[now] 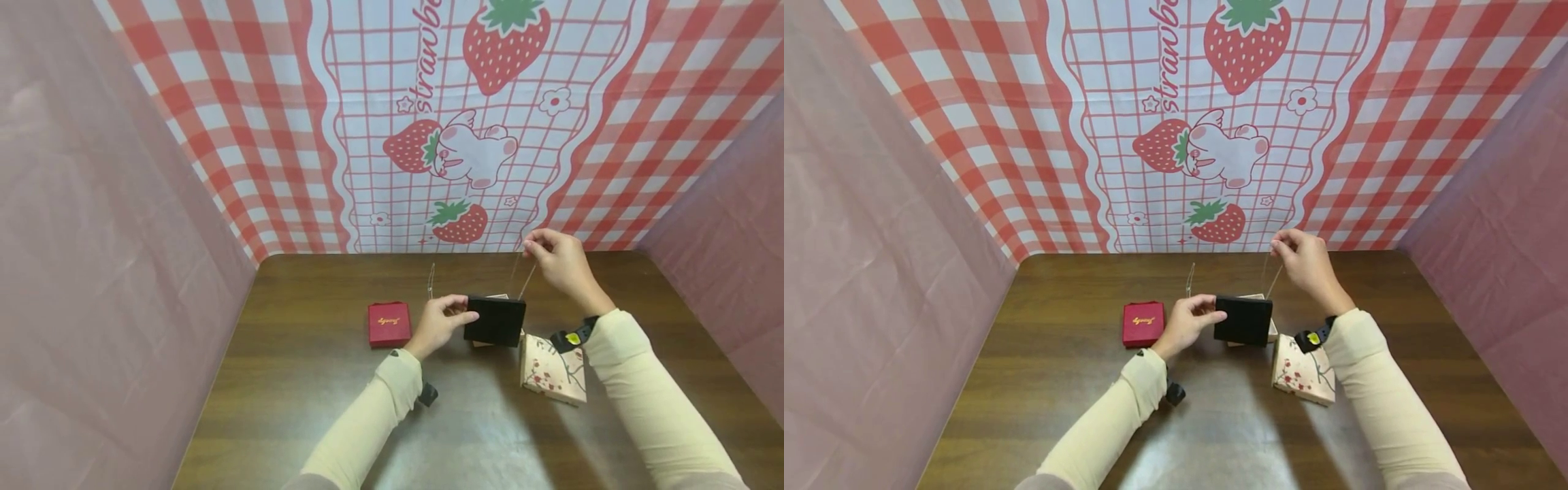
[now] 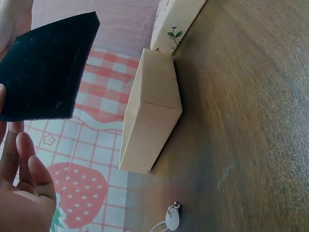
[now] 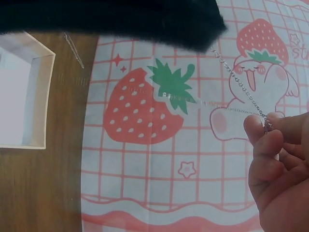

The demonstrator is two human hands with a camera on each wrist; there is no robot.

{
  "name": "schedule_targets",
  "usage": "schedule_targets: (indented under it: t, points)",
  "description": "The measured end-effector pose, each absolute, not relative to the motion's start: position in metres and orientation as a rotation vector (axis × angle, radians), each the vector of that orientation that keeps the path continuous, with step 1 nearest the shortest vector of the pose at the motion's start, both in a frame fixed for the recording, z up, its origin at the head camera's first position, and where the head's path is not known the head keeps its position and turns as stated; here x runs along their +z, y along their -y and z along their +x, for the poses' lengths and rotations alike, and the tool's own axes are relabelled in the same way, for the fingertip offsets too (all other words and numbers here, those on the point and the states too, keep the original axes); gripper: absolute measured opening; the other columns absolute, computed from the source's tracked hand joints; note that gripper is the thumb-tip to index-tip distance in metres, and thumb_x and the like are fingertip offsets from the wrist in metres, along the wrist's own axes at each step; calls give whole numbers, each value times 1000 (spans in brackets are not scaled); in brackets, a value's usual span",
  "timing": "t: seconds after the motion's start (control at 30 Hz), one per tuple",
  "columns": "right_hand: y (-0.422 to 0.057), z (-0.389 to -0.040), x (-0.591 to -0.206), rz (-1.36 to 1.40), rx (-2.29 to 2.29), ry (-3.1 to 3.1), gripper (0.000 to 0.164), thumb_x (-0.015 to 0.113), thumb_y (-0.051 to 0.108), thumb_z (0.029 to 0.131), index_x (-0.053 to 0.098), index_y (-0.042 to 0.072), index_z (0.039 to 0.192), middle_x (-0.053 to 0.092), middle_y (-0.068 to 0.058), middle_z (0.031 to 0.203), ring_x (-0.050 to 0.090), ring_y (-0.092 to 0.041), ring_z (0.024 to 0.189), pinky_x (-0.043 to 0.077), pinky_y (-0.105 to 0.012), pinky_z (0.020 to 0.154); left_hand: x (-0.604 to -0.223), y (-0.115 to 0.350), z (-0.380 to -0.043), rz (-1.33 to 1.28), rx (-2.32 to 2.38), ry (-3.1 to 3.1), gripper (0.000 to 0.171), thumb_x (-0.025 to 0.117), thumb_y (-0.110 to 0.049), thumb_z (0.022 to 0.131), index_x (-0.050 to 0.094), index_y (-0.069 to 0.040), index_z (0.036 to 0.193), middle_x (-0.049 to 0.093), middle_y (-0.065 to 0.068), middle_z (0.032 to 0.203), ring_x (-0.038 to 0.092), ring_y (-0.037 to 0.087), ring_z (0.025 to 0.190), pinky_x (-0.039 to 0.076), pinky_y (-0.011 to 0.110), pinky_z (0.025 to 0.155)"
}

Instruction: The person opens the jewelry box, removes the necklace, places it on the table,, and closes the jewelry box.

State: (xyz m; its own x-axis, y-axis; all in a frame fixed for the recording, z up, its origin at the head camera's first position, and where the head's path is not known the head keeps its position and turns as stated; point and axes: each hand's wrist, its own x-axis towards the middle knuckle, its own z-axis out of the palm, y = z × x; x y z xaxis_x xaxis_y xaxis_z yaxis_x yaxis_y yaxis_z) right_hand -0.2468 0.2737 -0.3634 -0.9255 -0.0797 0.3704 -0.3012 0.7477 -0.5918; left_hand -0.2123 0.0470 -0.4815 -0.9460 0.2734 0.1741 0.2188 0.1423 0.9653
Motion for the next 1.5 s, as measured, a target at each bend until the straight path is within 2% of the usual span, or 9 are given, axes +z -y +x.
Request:
schedule_targets:
  t: [0.27, 0.53, 0.87, 1.0, 1.17, 1.5]
  points:
    - [-281, -251, -358, 227, 1023, 2602, 19, 59, 19, 97, 67, 2, 94, 64, 3, 69, 47, -6, 50, 38, -23, 44, -481, -46, -212, 609, 1924, -2347, 27, 78, -13, 82, 73, -1, 105, 71, 17, 93, 52, 1, 76, 49, 20, 71]
    - [-287, -252, -352, 276, 980, 2719, 20, 53, 15, 100, 66, 0, 96, 68, -12, 79, 47, -7, 52, 37, -24, 45, -479, -47, -214, 472, 1981, -2387, 26, 76, -14, 84, 70, 2, 103, 70, 18, 95, 53, 2, 77, 47, 15, 72]
    - [-292, -251, -346, 295, 948, 2804, 14, 58, 15, 98, 66, 3, 93, 64, -4, 75, 50, -10, 56, 39, -26, 48, -475, -50, -213, 399, 2004, -2373, 28, 77, -17, 83, 71, 1, 103, 72, 17, 95, 60, 4, 78, 51, 17, 73]
    - [-293, -250, -345, 347, 960, 2834, 16, 58, 16, 98, 65, 2, 95, 65, -7, 78, 52, -10, 58, 42, -24, 50, -474, -50, -213, 381, 2009, -2370, 28, 77, -19, 83, 71, 1, 102, 73, 16, 95, 62, 5, 80, 52, 16, 73]
    - [-294, -248, -342, 365, 959, 2864, 17, 57, 16, 98, 66, 1, 96, 66, -13, 82, 55, -16, 62, 44, -24, 53, -473, -51, -213, 369, 2018, -2359, 29, 77, -19, 83, 70, 1, 102, 73, 16, 96, 64, 6, 81, 52, 16, 73]
    - [-299, -245, -335, 374, 928, 2866, 19, 56, 16, 99, 66, 0, 97, 67, -11, 82, 57, -16, 64, 46, -23, 54, -473, -51, -214, 343, 2009, -2381, 29, 77, -20, 84, 70, 1, 104, 73, 15, 97, 63, 4, 80, 52, 16, 74]
